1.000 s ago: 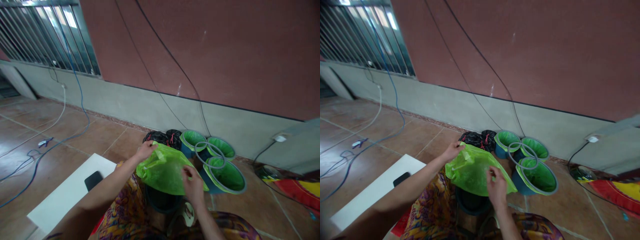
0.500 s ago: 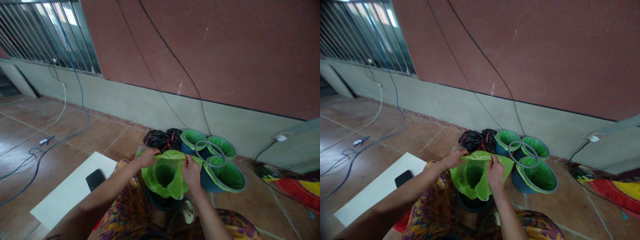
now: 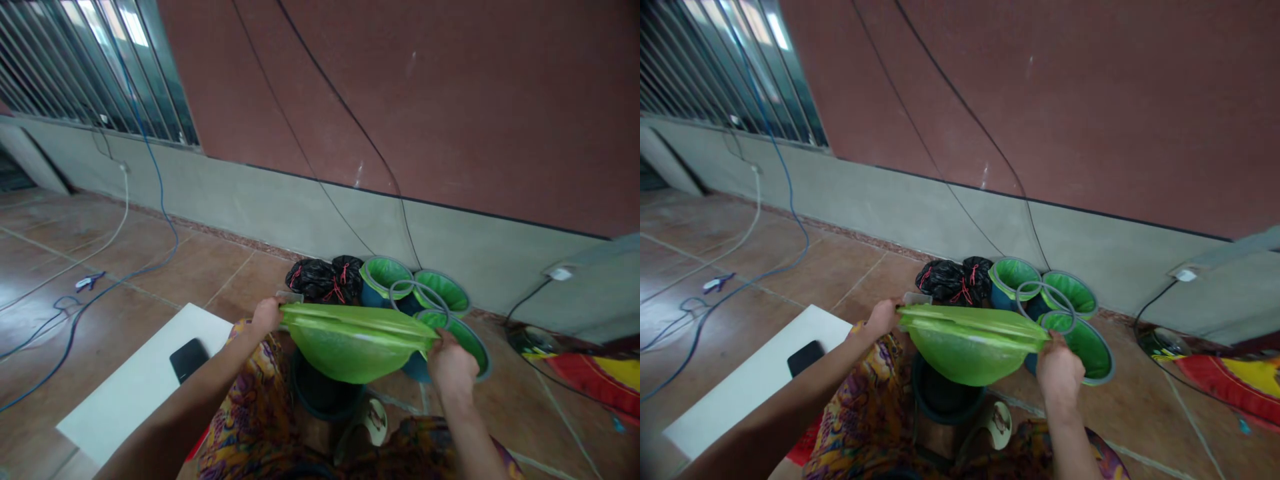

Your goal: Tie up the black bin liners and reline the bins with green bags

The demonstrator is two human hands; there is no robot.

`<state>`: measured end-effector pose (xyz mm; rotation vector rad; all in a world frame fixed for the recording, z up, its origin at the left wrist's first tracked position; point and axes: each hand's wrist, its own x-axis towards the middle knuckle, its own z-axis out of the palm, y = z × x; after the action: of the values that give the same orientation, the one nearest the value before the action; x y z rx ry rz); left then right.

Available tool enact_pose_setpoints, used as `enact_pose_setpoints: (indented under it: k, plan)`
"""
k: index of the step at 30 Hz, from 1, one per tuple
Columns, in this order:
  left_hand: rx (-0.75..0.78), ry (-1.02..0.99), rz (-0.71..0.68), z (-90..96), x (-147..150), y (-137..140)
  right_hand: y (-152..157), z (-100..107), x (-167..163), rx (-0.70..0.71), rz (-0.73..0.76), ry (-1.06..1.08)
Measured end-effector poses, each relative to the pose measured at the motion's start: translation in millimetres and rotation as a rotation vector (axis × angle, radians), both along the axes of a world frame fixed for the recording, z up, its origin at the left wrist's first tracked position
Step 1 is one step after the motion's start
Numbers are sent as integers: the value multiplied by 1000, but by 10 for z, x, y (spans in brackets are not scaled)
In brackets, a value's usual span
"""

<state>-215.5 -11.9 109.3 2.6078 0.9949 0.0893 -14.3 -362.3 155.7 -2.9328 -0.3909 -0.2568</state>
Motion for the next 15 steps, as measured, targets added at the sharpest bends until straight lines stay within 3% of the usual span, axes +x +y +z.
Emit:
enact_pose_setpoints:
  k: [7,10,12,15]
  plan:
    - [-154,-162,39,36,63,-47,-186,-193,-181,-122,-19,249]
    - [-190,-271,-13,128,148,-189,2,-136,-408,-159,28,93]
    - [-231,-353,-70,213,201,-319,231,-38,-557,-114,148,-71]
    - [-289,-469,-172,346,262,-548,655,122,-715,35,409,-143]
